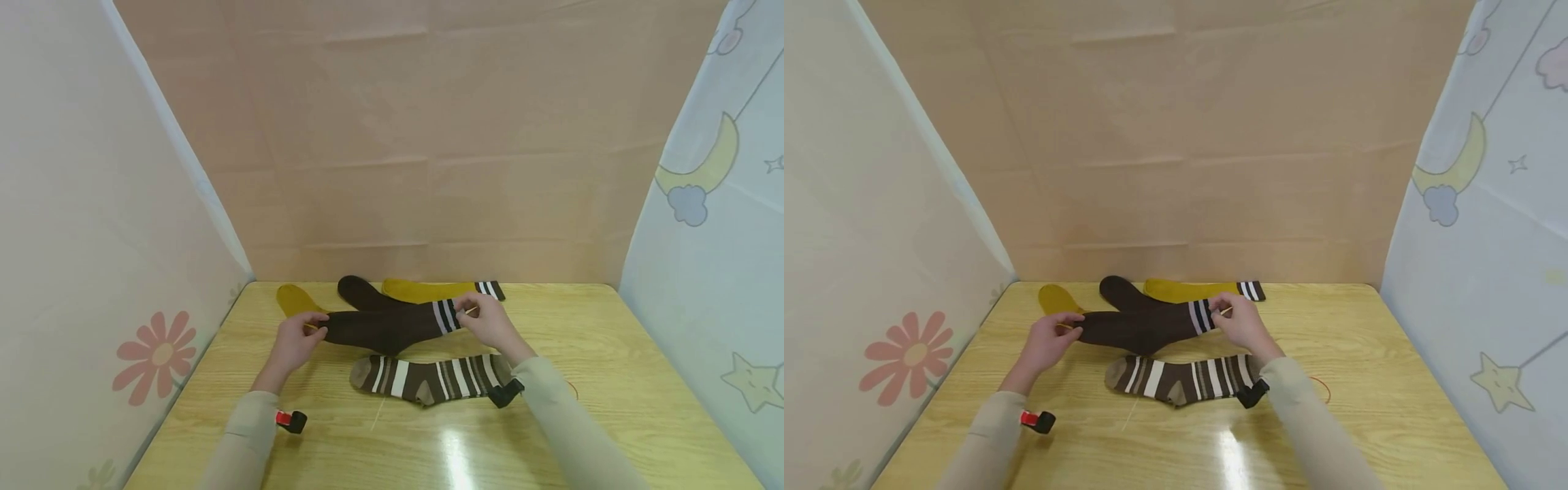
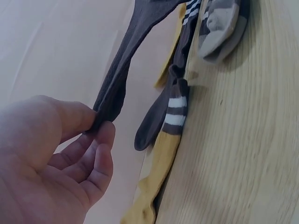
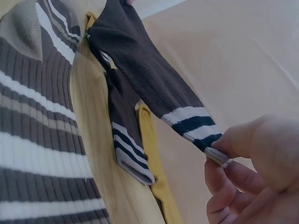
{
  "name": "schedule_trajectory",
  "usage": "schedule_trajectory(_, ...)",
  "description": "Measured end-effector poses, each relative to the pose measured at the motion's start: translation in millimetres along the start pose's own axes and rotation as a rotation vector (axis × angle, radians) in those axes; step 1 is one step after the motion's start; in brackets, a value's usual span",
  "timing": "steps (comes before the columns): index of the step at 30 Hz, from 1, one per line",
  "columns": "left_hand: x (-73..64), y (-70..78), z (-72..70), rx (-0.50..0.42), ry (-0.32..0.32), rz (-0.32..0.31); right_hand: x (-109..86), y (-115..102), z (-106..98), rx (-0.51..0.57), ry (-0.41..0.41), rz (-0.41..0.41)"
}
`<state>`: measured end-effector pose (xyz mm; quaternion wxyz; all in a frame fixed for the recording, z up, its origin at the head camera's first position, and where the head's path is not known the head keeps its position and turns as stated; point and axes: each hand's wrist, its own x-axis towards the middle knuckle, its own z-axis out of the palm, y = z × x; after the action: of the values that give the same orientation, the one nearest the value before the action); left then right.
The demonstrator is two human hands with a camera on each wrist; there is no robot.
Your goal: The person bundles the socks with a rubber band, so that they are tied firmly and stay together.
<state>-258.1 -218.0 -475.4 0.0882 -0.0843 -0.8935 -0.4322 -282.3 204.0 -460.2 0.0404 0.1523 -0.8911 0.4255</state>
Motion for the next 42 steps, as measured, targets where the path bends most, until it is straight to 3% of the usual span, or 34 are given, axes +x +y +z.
schedule_trajectory(17, -4.9, 11.5, 11.7, -0.019, -0.097, 0.061, -23.5, 11, -16, -0.004, 0.02, 0.039)
schedule_trajectory(23, -8.0, 19.7, 16.4, -0.025, -0.125, 0.043, -33.8, 14, -24, 0.025, 0.018, 0.068)
schedule_trajectory(31, -11.5, 29.6, 19.3, -0.021, -0.126, 0.054, -44.9, 20, -32, 0.044, 0.006, 0.047)
schedule_trajectory(42, -16.0, 31.6, 29.4, -0.055, -0.168, 0.065, -61.4, 25, -41, 0.063, -0.015, 0.069)
